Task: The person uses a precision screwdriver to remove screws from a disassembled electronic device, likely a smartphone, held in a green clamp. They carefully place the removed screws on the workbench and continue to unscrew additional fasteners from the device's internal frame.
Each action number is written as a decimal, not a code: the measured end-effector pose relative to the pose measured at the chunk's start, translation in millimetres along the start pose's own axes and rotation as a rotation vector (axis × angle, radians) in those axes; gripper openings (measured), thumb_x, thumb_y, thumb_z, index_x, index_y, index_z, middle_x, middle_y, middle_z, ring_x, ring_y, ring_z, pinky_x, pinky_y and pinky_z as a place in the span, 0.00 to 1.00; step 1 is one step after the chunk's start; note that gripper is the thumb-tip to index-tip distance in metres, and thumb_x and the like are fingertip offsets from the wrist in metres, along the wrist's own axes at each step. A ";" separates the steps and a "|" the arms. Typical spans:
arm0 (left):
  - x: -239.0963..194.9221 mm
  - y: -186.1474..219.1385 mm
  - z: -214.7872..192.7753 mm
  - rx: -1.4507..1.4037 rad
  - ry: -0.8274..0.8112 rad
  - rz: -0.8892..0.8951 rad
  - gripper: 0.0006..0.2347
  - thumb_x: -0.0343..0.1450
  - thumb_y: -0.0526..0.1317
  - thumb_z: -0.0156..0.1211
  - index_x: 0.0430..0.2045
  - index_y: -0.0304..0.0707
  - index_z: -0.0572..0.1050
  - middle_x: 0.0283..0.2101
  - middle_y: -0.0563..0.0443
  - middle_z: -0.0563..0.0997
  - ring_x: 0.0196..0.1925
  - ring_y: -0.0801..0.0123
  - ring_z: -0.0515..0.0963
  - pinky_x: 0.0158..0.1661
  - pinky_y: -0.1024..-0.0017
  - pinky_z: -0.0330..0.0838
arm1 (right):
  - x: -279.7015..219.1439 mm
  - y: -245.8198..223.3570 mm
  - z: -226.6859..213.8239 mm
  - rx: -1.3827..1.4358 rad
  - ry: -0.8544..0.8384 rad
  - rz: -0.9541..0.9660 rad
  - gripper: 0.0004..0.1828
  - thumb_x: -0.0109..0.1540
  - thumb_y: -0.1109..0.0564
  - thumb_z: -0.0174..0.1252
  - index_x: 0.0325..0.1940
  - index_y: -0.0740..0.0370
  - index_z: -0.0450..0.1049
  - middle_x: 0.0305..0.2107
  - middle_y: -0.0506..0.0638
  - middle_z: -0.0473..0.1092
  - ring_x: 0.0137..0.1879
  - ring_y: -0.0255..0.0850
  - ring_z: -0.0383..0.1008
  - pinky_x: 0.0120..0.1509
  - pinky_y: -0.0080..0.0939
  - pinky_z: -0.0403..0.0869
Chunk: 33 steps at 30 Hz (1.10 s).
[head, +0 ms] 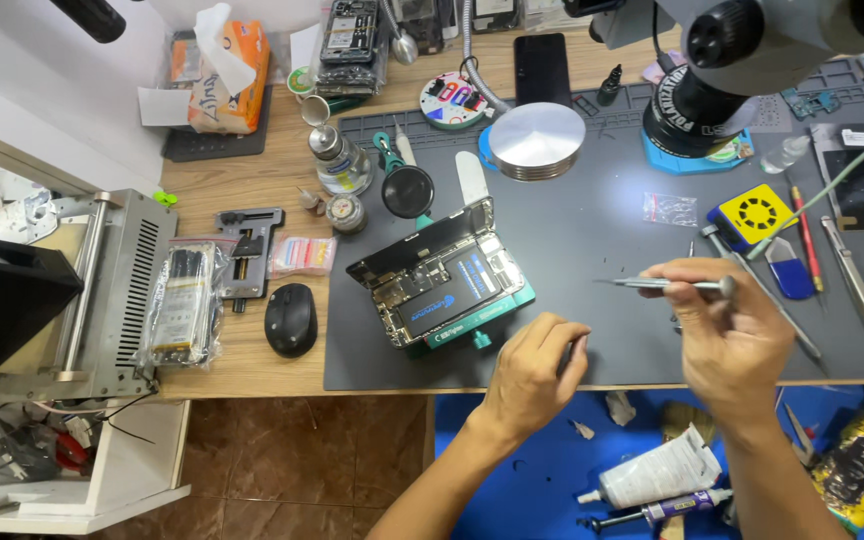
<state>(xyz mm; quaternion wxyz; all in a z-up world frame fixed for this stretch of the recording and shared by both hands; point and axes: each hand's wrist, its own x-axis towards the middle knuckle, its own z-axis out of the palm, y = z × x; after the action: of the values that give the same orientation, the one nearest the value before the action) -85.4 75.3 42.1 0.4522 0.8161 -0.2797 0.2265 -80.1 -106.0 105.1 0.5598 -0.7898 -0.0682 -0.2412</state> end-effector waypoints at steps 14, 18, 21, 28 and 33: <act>-18.3 -38.2 -5.4 -0.257 -0.102 -0.252 0.04 0.77 0.32 0.54 0.36 0.28 0.68 0.37 0.36 0.72 0.39 0.40 0.75 0.39 0.48 0.70 | 25.8 -2.8 143.7 0.458 0.062 0.192 0.22 0.67 0.70 0.57 0.59 0.61 0.55 0.43 0.68 0.74 0.44 0.55 0.83 0.53 0.46 0.85; -17.5 -37.8 -8.4 -0.203 -0.178 -0.285 0.06 0.77 0.35 0.54 0.37 0.30 0.68 0.37 0.36 0.71 0.37 0.35 0.76 0.34 0.42 0.67 | 28.4 0.8 150.1 0.424 0.062 0.192 0.22 0.67 0.71 0.57 0.59 0.61 0.55 0.43 0.68 0.74 0.44 0.53 0.83 0.54 0.46 0.85; -17.4 -39.7 -7.7 -0.151 -0.153 -0.265 0.07 0.76 0.36 0.57 0.36 0.30 0.68 0.35 0.37 0.71 0.35 0.37 0.75 0.33 0.44 0.68 | 28.7 3.7 152.8 0.405 0.065 0.212 0.22 0.67 0.70 0.57 0.59 0.62 0.55 0.43 0.68 0.74 0.43 0.53 0.83 0.54 0.46 0.85; -19.3 -39.0 -8.7 -0.087 -0.273 -0.383 0.11 0.76 0.43 0.59 0.39 0.33 0.69 0.41 0.42 0.72 0.36 0.37 0.79 0.27 0.40 0.71 | 28.2 5.2 157.9 0.419 0.056 0.213 0.22 0.67 0.71 0.57 0.59 0.61 0.56 0.43 0.68 0.74 0.44 0.55 0.84 0.55 0.45 0.85; -19.4 -38.1 -8.7 -0.076 -0.258 -0.401 0.11 0.75 0.44 0.59 0.40 0.33 0.70 0.42 0.42 0.74 0.37 0.37 0.80 0.27 0.38 0.72 | 27.4 6.6 159.0 0.401 0.066 0.203 0.22 0.67 0.71 0.58 0.58 0.61 0.56 0.42 0.67 0.74 0.44 0.53 0.83 0.55 0.43 0.84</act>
<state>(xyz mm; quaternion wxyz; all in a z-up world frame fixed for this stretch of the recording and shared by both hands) -75.6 104.3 11.0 0.4788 0.8600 -0.1759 0.0153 -5.2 33.0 71.2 0.7289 -0.6572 -0.0164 -0.1910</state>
